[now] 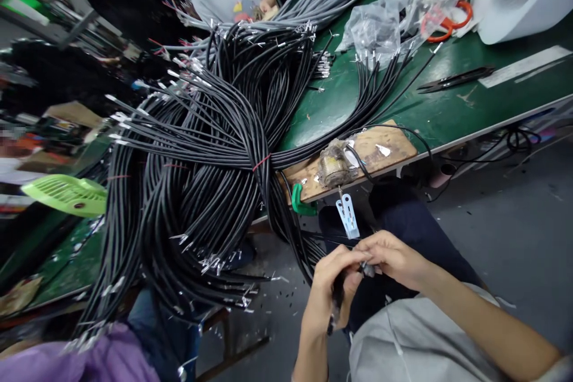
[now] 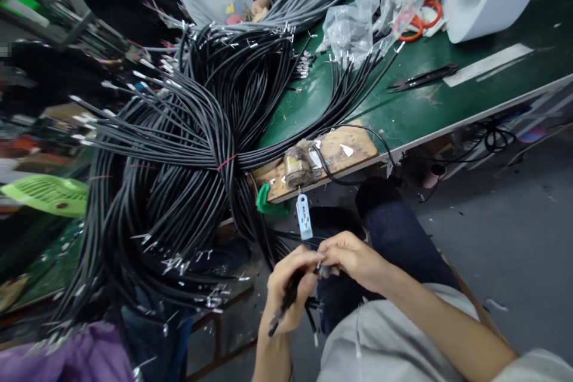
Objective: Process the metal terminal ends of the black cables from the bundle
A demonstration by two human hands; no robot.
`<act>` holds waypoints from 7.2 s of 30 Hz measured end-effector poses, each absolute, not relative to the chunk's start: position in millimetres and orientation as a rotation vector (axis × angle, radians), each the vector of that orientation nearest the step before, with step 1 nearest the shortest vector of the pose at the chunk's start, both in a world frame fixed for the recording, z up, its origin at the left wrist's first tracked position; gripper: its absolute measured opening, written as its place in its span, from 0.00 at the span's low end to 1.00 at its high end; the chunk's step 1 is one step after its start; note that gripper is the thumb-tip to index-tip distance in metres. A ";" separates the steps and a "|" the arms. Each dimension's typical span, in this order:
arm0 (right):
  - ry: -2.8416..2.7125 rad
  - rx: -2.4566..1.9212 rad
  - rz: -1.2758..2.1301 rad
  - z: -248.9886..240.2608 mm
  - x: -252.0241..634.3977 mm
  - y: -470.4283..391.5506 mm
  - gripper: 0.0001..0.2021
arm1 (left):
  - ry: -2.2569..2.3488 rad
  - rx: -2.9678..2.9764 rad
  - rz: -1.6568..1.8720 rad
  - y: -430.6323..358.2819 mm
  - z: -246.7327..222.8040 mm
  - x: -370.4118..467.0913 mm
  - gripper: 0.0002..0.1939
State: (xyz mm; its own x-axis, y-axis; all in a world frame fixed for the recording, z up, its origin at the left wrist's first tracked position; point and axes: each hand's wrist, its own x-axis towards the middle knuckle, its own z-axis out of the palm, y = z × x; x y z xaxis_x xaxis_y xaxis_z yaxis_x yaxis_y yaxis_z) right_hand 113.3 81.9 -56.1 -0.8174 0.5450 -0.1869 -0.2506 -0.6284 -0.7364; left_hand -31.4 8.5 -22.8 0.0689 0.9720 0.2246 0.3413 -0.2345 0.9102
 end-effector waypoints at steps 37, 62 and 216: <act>-1.898 -0.554 1.194 -28.1 145.5 81.8 0.09 | 1.577 1.599 1.136 20.3 -33.7 -30.3 0.02; -1.471 -0.904 1.066 -46.1 112.5 76.0 0.10 | 1.812 1.558 1.243 17.0 -32.4 -5.5 0.04; -1.700 -0.742 1.894 -56.8 149.5 127.6 0.09 | 1.572 1.695 1.045 11.6 -30.2 -5.9 0.07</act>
